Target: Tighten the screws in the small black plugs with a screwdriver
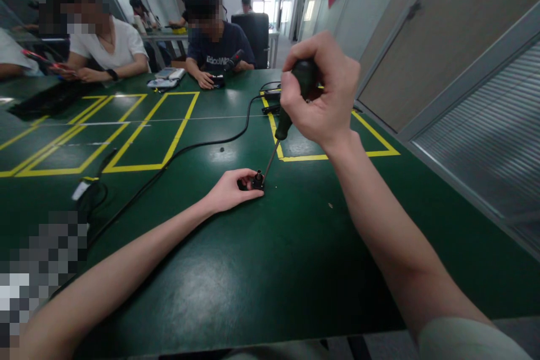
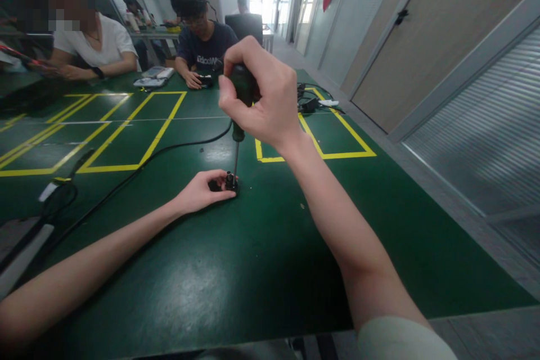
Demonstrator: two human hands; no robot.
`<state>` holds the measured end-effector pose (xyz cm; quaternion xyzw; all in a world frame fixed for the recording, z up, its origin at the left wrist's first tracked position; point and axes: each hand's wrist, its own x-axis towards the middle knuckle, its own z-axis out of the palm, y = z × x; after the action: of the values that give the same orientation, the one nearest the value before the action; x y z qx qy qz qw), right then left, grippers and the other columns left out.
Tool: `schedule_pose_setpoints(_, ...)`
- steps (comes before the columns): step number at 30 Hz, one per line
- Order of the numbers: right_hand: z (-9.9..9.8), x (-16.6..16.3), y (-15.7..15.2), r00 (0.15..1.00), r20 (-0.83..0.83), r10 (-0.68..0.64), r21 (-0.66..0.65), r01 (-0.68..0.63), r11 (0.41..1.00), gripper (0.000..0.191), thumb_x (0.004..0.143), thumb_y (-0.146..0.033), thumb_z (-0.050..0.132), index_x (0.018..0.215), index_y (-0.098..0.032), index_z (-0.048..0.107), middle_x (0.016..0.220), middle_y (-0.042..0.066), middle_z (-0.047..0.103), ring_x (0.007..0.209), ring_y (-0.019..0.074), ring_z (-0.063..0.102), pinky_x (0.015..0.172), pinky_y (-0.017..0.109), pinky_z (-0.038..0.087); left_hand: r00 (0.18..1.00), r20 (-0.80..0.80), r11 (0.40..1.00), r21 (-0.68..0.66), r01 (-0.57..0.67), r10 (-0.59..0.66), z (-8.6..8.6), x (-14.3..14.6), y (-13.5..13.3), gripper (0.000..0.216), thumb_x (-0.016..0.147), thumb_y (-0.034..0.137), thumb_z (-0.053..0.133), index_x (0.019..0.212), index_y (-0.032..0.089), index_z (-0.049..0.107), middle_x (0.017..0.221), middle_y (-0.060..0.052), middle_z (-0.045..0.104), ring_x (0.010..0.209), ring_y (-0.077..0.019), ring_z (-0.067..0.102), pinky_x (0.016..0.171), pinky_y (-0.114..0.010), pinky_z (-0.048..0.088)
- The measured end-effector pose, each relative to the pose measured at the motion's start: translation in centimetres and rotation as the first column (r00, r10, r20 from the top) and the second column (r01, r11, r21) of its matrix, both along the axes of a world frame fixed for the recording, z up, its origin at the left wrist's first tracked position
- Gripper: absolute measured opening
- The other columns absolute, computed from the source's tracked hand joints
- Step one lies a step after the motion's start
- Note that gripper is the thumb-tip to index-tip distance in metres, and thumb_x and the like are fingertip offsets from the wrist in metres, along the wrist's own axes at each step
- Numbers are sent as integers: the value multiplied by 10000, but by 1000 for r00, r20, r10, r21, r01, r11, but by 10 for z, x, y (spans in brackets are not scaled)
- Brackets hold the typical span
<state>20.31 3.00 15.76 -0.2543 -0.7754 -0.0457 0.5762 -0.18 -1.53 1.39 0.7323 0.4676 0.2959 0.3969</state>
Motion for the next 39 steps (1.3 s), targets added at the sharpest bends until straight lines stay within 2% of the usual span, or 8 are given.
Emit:
schedule_pose_setpoints(5,6,1,-1,991,-4,133,-54,-133,990,379,971,-575,576,942,-209,672,951,11,680,906,121,677,855,292,587,999,-6,999,5,-35,35,2,3,-3,373,825,477,767,1031,166,776,807,-18,695,745,-169,588,739,-308,485)
schedule_pose_setpoints(12,6,7,5,943,-15,332,-214,-328,920,474,975,-633,535,1200,-258,719,1094,16,722,954,117,691,795,249,577,999,12,999,-9,-42,42,3,3,-4,386,810,477,770,1035,162,774,789,-15,670,747,-173,583,740,-311,478)
schedule_pose_setpoints(18,6,9,3,932,51,359,-164,-346,924,509,981,-648,505,1269,-272,691,1097,-12,685,909,76,655,814,248,554,999,24,1000,-10,-27,27,1,1,-3,418,790,425,801,1105,153,769,849,-34,720,773,-178,612,778,-322,498)
schedule_pose_setpoints(23,5,4,5,934,-3,356,-182,-351,918,489,940,-607,603,1306,-286,650,1057,9,703,900,119,667,806,263,577,999,35,999,9,-34,34,-1,1,-3,403,787,417,813,1086,151,770,812,-18,707,743,-166,607,752,-308,501)
schedule_pose_setpoints(27,1,1,10,906,-61,419,-165,-423,891,463,904,-669,623,1150,-278,660,953,10,691,849,146,674,774,288,590,998,39,998,36,-58,57,0,3,-4,335,760,417,848,950,157,753,755,6,677,714,-154,593,741,-300,494)
schedule_pose_setpoints(30,1,1,12,913,-38,405,-143,-406,902,394,942,-627,601,1107,-277,678,1003,7,689,850,132,662,781,286,587,997,48,997,31,-68,66,1,4,-4,324,743,406,862,903,157,731,744,12,670,709,-151,589,735,-296,486)
schedule_pose_setpoints(33,2,3,13,939,0,345,-113,-343,933,390,933,-624,620,1139,-305,706,1046,4,697,829,115,635,703,246,561,996,57,997,26,-71,70,1,4,-4,333,735,404,867,903,157,720,733,17,662,699,-149,583,729,-295,481)
schedule_pose_setpoints(39,3,4,12,926,-10,377,-110,-376,920,444,946,-666,568,1193,-329,717,1071,10,712,894,137,666,689,251,557,997,51,998,26,-63,62,1,4,-4,333,742,409,865,892,157,706,735,20,650,701,-146,583,723,-289,483)
